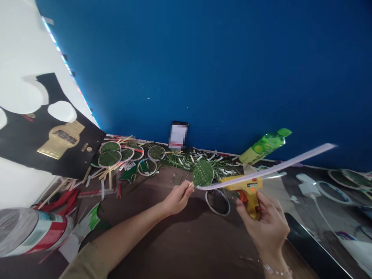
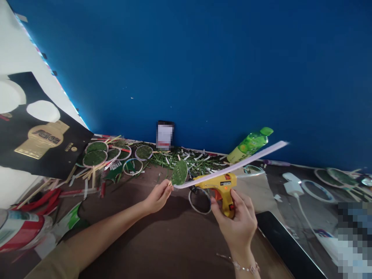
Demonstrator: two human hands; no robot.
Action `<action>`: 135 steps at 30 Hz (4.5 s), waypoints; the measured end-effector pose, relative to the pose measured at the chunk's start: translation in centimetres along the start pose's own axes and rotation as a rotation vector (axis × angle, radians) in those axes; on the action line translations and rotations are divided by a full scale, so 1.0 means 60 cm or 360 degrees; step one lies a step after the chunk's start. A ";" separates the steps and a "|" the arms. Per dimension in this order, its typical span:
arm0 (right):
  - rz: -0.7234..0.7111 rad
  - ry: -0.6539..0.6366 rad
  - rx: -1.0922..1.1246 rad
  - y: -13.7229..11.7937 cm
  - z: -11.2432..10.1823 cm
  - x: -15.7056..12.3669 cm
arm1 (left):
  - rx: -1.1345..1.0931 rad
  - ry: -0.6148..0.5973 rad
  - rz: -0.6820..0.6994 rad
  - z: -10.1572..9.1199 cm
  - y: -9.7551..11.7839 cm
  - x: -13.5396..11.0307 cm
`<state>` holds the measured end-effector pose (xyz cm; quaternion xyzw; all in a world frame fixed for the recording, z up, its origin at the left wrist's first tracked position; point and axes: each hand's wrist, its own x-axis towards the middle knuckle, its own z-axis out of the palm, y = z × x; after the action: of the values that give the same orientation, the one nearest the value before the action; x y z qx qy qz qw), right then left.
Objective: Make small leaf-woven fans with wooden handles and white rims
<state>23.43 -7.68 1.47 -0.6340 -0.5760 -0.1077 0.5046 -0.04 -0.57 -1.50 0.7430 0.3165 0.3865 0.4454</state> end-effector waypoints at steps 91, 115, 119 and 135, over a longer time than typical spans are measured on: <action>-0.0271 0.0306 -0.0233 -0.024 -0.011 0.013 | 0.0111 -0.0083 -0.0032 -0.001 0.006 0.000; -0.0324 0.0392 -0.0272 -0.036 -0.011 0.022 | 0.0146 -0.0098 -0.0033 0.000 0.006 -0.001; -0.0261 0.0381 -0.0264 -0.026 -0.010 0.016 | 0.0147 -0.0108 -0.0031 0.000 0.005 -0.001; -0.0209 0.0409 -0.0325 -0.029 -0.010 0.017 | 0.0176 -0.0109 0.0011 0.001 0.002 -0.002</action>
<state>22.56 -7.82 3.40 -0.6241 -0.5330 -0.2785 0.4988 -0.01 -0.75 -1.47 0.7804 0.3195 0.3441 0.4130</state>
